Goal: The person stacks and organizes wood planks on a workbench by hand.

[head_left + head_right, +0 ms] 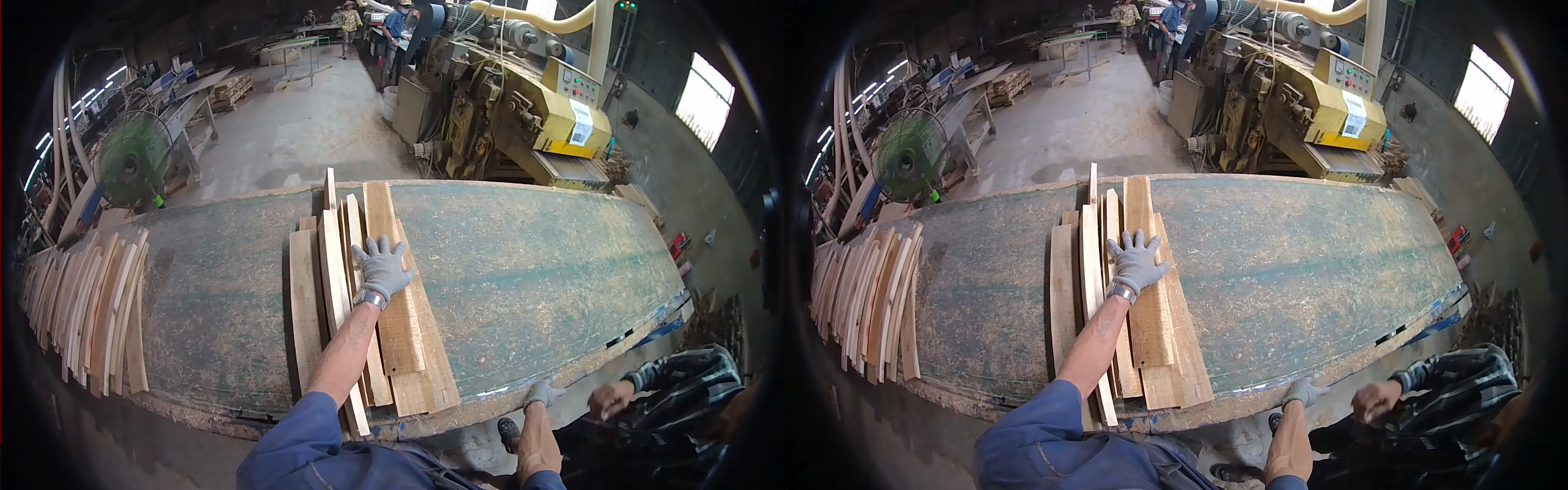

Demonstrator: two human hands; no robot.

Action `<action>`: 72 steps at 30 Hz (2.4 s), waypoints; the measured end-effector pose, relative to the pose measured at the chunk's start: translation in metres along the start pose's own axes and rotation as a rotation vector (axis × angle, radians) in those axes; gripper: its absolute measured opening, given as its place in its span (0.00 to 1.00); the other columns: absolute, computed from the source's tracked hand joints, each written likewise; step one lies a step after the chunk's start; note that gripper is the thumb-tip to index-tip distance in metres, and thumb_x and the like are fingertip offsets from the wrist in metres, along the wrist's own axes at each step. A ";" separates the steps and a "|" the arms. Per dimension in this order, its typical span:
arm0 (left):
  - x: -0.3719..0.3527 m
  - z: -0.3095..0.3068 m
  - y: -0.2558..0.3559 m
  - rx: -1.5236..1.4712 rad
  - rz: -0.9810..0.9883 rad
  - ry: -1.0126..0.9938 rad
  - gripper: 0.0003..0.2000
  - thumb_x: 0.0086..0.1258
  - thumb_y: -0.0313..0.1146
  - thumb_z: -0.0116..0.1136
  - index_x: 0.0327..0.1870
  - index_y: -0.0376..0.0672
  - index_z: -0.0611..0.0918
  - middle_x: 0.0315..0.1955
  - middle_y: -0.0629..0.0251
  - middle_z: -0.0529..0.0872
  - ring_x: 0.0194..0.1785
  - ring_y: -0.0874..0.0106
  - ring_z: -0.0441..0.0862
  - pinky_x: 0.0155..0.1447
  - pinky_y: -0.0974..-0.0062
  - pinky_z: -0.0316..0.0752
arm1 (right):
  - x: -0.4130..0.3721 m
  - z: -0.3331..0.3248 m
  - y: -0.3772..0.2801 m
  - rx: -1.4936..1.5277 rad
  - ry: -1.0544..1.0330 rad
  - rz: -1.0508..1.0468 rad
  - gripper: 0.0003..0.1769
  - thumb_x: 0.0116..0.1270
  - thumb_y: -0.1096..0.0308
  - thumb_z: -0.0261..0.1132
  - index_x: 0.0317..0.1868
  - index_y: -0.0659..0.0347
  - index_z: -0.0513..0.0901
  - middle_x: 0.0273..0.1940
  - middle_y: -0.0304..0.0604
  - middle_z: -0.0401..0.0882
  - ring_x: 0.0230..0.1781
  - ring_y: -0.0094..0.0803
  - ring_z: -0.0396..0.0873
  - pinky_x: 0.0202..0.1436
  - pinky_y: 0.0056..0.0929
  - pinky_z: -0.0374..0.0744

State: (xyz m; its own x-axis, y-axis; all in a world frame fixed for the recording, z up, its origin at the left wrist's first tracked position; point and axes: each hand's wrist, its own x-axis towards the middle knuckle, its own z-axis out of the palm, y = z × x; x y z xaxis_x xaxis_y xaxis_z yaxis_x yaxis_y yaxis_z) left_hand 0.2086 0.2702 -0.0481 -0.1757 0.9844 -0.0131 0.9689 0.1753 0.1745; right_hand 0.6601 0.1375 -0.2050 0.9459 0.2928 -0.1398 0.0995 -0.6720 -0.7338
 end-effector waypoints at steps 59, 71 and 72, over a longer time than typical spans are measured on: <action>0.018 0.017 0.001 0.339 -0.011 0.017 0.36 0.66 0.62 0.49 0.76 0.67 0.61 0.77 0.62 0.58 0.76 0.50 0.57 0.66 0.32 0.53 | -0.016 -0.014 -0.015 0.105 -0.092 0.139 0.50 0.68 0.44 0.58 0.78 0.59 0.43 0.49 0.66 0.81 0.47 0.59 0.83 0.53 0.52 0.78; 0.010 0.007 0.007 0.313 -0.021 -0.022 0.36 0.67 0.62 0.49 0.77 0.67 0.60 0.78 0.60 0.56 0.78 0.50 0.54 0.69 0.32 0.48 | -0.019 -0.018 -0.016 0.110 -0.074 0.129 0.48 0.69 0.44 0.58 0.77 0.62 0.46 0.49 0.69 0.81 0.50 0.61 0.82 0.55 0.51 0.78; 0.011 0.008 0.006 0.311 -0.017 -0.020 0.36 0.67 0.62 0.49 0.77 0.67 0.60 0.78 0.60 0.56 0.78 0.50 0.54 0.69 0.32 0.48 | -0.020 -0.018 -0.017 0.107 -0.079 0.134 0.48 0.69 0.44 0.58 0.77 0.62 0.46 0.50 0.69 0.80 0.50 0.61 0.81 0.55 0.51 0.77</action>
State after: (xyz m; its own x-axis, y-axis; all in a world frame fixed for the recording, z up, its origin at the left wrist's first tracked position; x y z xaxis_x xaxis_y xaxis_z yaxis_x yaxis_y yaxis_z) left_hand 0.2141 0.2822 -0.0547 -0.1920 0.9808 -0.0337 0.9732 0.1858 -0.1354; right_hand 0.6454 0.1307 -0.1779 0.9211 0.2606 -0.2893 -0.0629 -0.6337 -0.7710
